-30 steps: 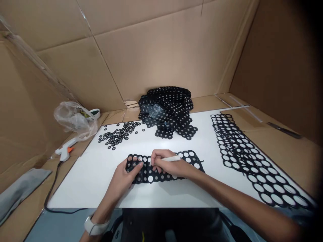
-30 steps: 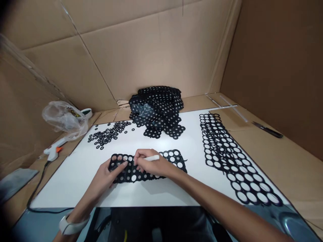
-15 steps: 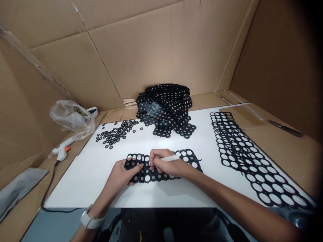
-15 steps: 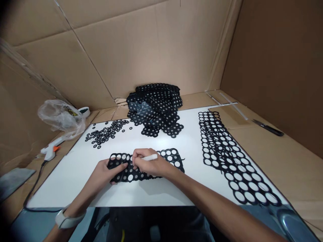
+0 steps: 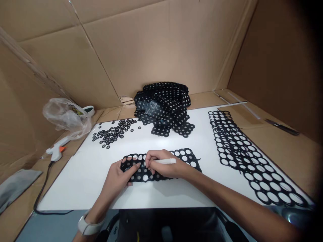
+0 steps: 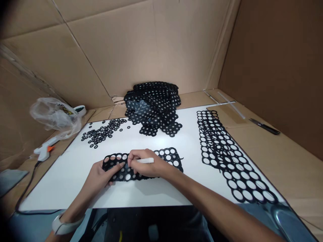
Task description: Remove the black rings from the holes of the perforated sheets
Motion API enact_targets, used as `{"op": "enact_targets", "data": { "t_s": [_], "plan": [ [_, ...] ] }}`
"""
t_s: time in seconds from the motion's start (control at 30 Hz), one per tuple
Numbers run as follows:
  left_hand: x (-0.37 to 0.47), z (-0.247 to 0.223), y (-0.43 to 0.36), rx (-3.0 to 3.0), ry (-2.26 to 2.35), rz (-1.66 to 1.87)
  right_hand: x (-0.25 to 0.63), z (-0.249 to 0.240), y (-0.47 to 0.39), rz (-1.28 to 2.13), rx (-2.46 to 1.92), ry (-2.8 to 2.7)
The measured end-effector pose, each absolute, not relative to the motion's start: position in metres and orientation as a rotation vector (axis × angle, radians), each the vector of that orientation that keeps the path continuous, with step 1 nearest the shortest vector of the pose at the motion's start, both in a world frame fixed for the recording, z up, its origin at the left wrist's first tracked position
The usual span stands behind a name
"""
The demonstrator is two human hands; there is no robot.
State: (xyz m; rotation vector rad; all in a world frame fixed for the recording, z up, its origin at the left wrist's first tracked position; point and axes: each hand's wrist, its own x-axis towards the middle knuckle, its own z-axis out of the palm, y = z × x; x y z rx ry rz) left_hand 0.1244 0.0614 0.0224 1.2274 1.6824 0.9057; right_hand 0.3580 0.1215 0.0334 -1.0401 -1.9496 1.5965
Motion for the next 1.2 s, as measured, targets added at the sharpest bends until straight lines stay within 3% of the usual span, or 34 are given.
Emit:
{"op": "enact_targets", "data": {
  "t_s": [0.3, 0.43, 0.53, 0.67, 0.87, 1.03, 1.2],
  "plan": [
    [0.125, 0.024, 0.056, 1.224, 1.599, 0.962, 0.353, 0.033, 0.118, 1.332, -0.939, -2.114],
    [0.126, 0.023, 0.057, 1.203, 1.673, 0.97, 0.358, 0.034, 0.119, 1.609, -0.953, -1.91],
    [0.123, 0.026, 0.059, 1.209, 1.668, 0.919, 0.367, 0.033, 0.12, 1.637, -0.972, -1.831],
    [0.111, 0.05, 0.073, 1.419, 1.568, 0.756, 0.378, 0.035, 0.12, 1.641, -0.945, -1.801],
    [0.105, 0.096, 0.132, 1.652, 1.311, 0.227, 0.386, 0.042, 0.118, 1.634, -0.939, -1.887],
    [0.124, 0.093, 0.157, 1.757, 1.232, 0.072, 0.385, 0.038, 0.115, 1.612, -0.98, -1.867],
    [0.127, 0.075, 0.135, 1.844, 1.247, 0.182, 0.379, 0.031, 0.114, 1.634, -1.005, -1.814]
  ]
}}
